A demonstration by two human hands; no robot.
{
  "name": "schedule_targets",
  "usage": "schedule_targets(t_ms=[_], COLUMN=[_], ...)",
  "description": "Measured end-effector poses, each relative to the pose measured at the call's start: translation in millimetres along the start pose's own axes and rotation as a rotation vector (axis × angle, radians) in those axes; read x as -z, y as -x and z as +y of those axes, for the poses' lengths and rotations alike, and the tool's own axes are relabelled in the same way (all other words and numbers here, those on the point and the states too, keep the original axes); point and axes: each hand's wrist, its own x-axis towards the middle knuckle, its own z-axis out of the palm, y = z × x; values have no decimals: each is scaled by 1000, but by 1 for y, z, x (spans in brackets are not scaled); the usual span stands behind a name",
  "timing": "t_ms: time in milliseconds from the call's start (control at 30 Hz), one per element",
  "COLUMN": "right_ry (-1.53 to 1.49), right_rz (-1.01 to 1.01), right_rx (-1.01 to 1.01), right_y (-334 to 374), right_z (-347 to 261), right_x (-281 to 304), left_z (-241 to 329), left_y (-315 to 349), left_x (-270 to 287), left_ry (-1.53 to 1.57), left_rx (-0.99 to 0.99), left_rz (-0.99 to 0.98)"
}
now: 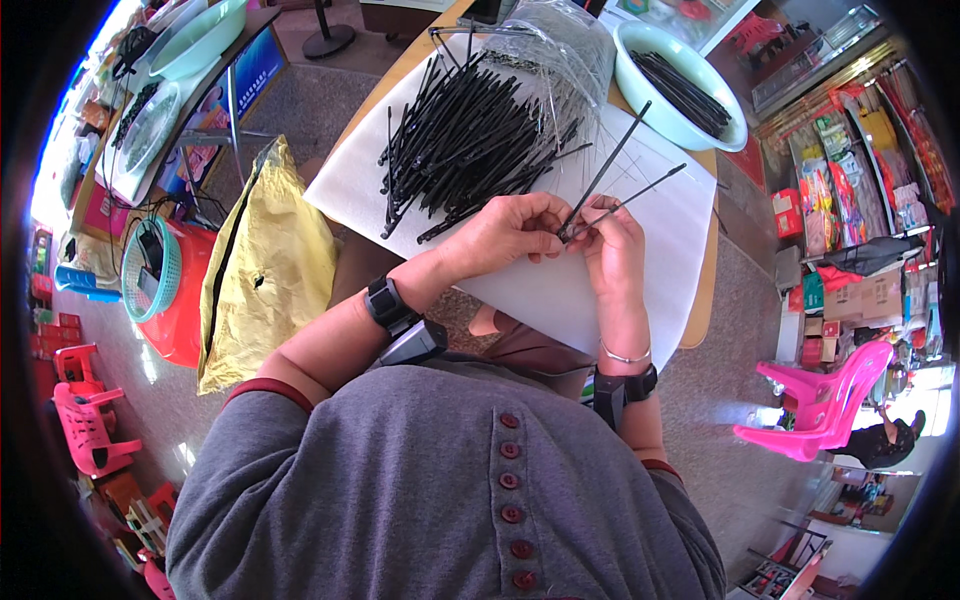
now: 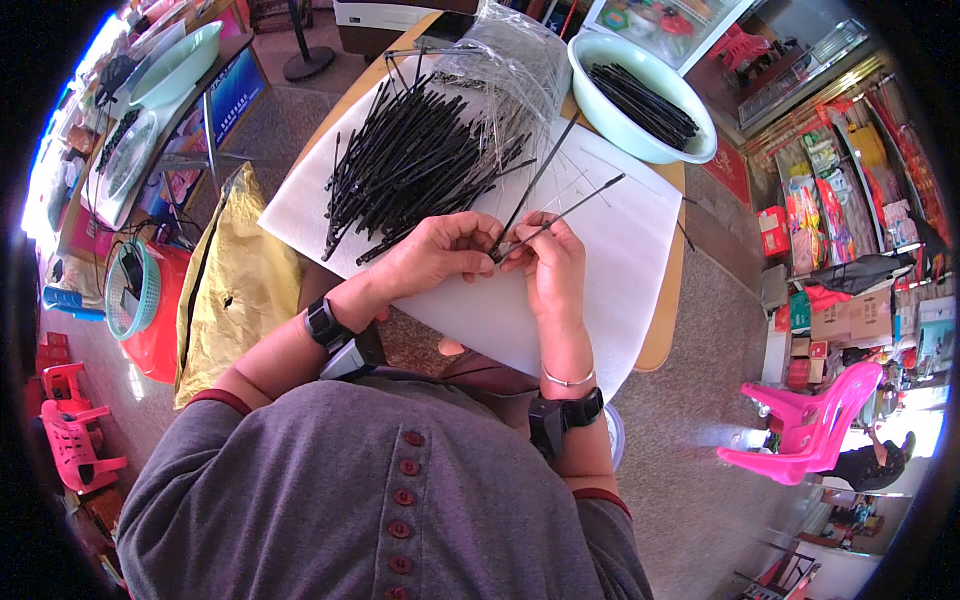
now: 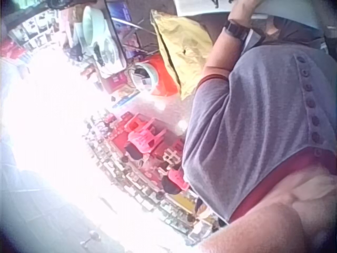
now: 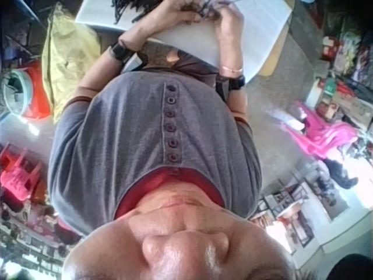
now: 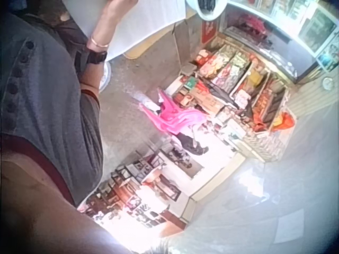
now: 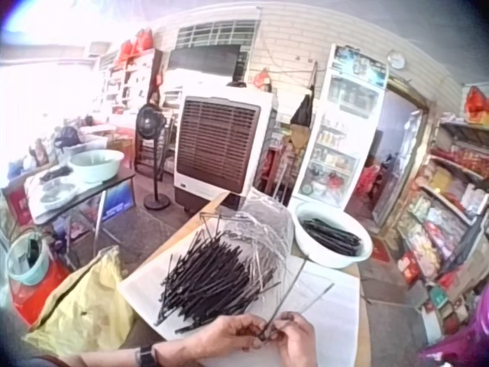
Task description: Counting and sorting black plastic cable ties on a workspace board.
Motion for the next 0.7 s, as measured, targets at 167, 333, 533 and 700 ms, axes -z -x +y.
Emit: schedule_targets(t_ms=[167,333,533,700], right_ry=[80,87,61,62], right_rz=[10,-27,-24,-46], right_rx=[-71,-92,-79,-80], right_y=[-7,0,5,6], right_z=[1,-3,-4,-7], right_x=[3,4,2,-2], left_z=[3,8,9,6], left_y=[1,5,8,7], left_x=[1,0,-3,-4], left_ry=[-81,-37,-32,27], left_rx=[25,-18,13,-12], left_rz=[-25,-61,-65,-41])
